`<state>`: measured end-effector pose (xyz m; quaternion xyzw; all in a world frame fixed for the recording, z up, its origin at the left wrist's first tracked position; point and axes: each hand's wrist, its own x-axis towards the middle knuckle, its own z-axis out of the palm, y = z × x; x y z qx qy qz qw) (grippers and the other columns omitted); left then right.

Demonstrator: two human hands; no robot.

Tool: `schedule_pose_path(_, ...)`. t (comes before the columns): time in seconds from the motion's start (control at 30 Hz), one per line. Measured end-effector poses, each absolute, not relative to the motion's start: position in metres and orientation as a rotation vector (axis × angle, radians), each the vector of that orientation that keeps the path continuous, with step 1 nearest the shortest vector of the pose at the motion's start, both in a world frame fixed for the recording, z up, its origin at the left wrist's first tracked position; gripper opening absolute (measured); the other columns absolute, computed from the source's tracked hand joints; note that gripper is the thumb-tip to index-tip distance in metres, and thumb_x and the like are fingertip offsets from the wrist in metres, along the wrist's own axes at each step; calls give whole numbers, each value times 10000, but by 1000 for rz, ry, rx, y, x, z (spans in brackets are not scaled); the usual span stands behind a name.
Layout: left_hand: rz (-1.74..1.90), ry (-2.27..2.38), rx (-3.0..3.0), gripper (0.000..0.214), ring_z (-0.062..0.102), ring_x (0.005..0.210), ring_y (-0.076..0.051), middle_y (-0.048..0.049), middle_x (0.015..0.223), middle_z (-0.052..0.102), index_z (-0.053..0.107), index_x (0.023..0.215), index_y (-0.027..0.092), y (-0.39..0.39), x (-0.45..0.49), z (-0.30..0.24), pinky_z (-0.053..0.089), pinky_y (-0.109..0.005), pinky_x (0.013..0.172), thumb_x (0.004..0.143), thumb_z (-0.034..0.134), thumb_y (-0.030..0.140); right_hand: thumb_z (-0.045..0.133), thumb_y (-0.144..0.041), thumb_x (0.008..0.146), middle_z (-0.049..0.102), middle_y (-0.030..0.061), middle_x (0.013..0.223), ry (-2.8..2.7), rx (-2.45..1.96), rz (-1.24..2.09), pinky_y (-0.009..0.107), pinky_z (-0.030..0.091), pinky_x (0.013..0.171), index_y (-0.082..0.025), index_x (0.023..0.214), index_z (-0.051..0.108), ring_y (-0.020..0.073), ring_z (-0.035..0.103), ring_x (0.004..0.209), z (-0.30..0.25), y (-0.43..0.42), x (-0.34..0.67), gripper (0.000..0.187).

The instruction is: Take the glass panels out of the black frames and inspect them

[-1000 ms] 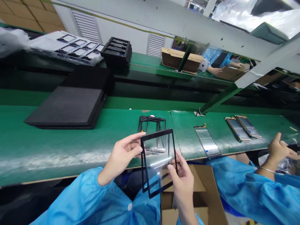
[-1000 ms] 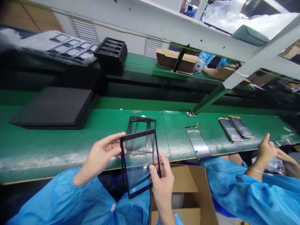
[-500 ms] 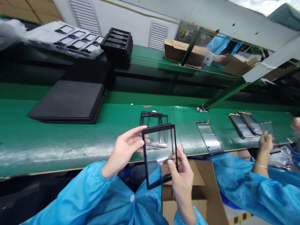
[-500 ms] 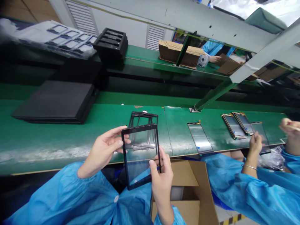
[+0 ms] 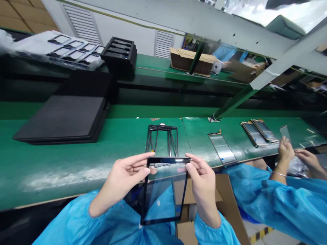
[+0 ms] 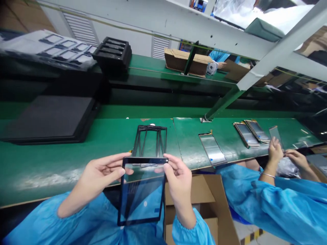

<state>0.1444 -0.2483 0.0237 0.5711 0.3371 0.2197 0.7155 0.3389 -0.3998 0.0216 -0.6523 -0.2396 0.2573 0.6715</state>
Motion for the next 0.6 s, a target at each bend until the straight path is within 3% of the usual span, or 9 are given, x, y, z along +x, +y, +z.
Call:
schedule_pose_path(0.17,490,758,1379,515,845,857,-291,-133,968,863,795,1317,185,-243,140,14,679,-277,681,870,839,438,813,-336,867,796,23,632,-477,-1474,569,293,646,639,-218,1025,829,211,784,566,23,-400,333,197)
schedule_pose_path(0.23,504,714,1551,456,813,1073,-326,-135,1169,839,796,1324,233,-241,142,21,684,-328,828,908,792,420,814,-336,865,812,31,674,-483,-1482,572,290,653,636,-217,1012,826,209,789,567,25,-398,330,189)
schedule_pose_path(0.3,499,620,1810,447,678,1341,-356,-92,1459,710,781,1351,306,-240,147,33,616,-396,1036,912,780,391,813,-344,870,833,40,746,-544,-1484,636,289,662,645,-219,1026,823,208,801,594,28,-394,325,199)
schedule_pose_path(0.37,418,496,2019,518,637,1386,-377,-60,1528,657,741,1407,347,-240,154,45,569,-441,1102,892,796,366,828,-362,863,849,49,830,-626,-1459,754,301,674,661,-224,1089,814,213,813,634,31,-390,321,265)
schedule_pose_path(0.43,233,388,2054,551,784,1140,-350,-72,1333,787,681,1478,353,-240,158,52,632,-422,973,932,753,354,857,-401,840,858,61,918,-668,-1419,862,326,687,692,-231,1133,807,230,828,707,33,-389,321,342)
schedule_pose_path(0.5,88,372,1899,509,834,841,-280,-70,1109,854,638,1516,328,-239,158,53,659,-329,724,1008,658,361,850,-478,849,860,89,990,-677,-1410,938,370,695,774,-226,1113,822,264,840,836,32,-394,329,366)
schedule_pose_path(0.6,154,529,1531,474,825,754,-231,-118,1112,840,602,1497,249,-239,150,42,594,-232,540,1054,592,419,772,-611,897,859,132,965,-634,-1499,967,423,686,839,-197,986,858,301,840,870,19,-410,351,432)
